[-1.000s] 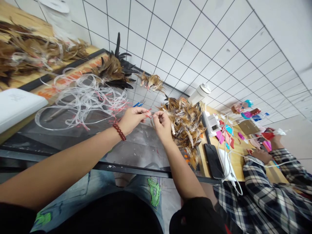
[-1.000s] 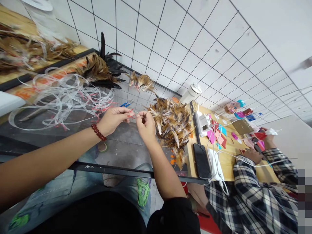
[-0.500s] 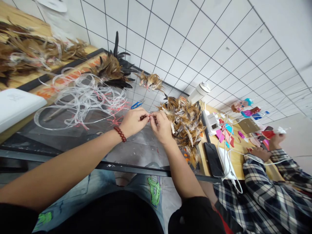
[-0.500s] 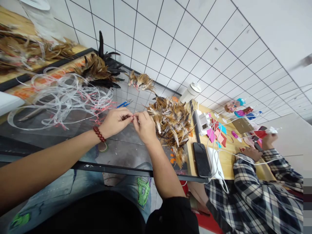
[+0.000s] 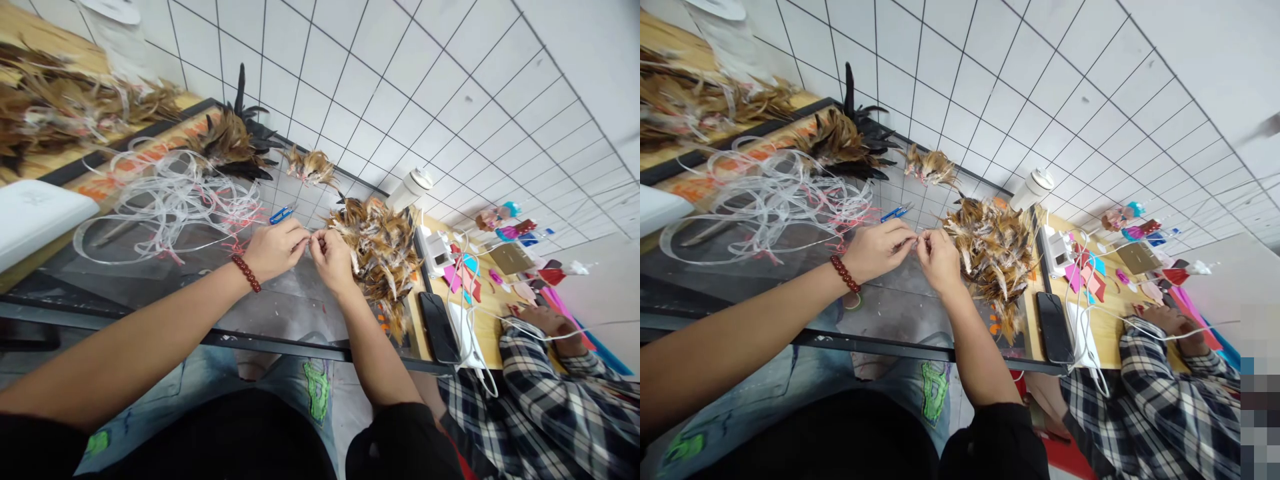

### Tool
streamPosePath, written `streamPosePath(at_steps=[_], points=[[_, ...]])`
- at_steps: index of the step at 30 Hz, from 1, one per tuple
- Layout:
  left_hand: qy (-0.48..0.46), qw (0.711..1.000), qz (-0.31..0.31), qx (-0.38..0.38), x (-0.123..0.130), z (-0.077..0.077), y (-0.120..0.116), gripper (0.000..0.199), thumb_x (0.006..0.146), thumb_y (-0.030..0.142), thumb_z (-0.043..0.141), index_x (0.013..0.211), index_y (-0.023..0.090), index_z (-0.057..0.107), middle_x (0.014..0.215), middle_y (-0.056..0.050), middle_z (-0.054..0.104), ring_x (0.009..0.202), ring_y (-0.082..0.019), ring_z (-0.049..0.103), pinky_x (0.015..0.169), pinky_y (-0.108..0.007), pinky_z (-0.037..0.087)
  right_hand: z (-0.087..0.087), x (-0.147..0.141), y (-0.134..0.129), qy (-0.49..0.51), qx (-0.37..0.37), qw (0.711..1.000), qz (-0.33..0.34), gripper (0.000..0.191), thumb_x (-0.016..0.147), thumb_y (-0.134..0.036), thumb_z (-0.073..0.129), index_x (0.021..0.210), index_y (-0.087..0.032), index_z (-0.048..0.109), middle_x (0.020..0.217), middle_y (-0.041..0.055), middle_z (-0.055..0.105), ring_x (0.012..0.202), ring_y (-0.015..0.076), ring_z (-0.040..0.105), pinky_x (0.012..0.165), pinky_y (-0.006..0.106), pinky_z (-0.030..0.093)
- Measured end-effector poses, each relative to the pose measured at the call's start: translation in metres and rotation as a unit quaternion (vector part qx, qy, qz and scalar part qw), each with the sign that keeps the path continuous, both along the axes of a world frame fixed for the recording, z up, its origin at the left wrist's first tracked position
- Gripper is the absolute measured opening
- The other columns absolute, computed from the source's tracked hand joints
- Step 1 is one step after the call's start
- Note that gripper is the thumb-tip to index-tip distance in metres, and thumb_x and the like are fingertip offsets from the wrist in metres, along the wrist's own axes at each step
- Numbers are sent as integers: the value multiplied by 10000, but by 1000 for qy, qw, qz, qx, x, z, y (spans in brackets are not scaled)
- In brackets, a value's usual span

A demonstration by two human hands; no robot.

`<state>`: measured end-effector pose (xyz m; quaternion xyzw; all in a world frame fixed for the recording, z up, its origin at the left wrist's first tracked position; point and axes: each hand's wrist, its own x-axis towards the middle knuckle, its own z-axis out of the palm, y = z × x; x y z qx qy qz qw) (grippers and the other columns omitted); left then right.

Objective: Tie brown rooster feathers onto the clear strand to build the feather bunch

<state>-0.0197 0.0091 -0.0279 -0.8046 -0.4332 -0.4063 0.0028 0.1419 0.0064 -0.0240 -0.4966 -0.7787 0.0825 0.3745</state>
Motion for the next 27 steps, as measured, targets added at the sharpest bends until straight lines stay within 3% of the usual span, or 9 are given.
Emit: streamPosePath(at_steps=[6, 11, 15, 22, 27], points=[[59, 997, 26, -47, 1, 7, -3, 175, 882, 222, 484, 906, 158, 645, 927, -101, 651, 695, -199, 615, 534, -302, 384, 3, -5, 0, 84, -62, 994, 10, 153, 880, -279, 493, 793, -188, 579, 740, -1, 570, 711, 128, 509, 693, 247, 403], [-51, 996, -20, -75, 4, 6, -1, 122, 890, 227, 456, 890, 169, 563, 920, -75, 608, 687, -161, 571, 596, -289, 435, 2, -7, 2, 174, -124, 977, 17, 183, 873, -333, 498, 776, -191, 560, 688, -25, 553, 653, 111, 478, 637, 228, 388], [-139, 988, -32, -57, 4, 5, 0, 100, 891, 214, 450, 888, 175, 542, 908, -59, 594, 691, -141, 558, 633, -278, 462, 4, -3, 4, 226, -136, 965, -15, 212, 877, -367, 484, 790, -188, 557, 664, -32, 532, 632, 106, 460, 612, 219, 382], [-91, 994, -57, -11, 3, -1, 0, 186, 901, 251, 496, 990, 208, 654, 943, -67, 668, 857, -185, 625, 778, -325, 498, 11, -3, -1, 207, -109, 972, 1, 178, 854, -333, 530, 796, -176, 590, 709, -19, 545, 629, 102, 455, 629, 228, 385], [-82, 996, -41, -5, 1, -2, 2, 177, 894, 226, 503, 909, 194, 677, 845, -52, 679, 733, -155, 615, 672, -289, 482, 6, -4, -2, 230, -133, 964, 20, 200, 856, -364, 537, 799, -180, 590, 701, -24, 534, 618, 99, 449, 608, 222, 381]])
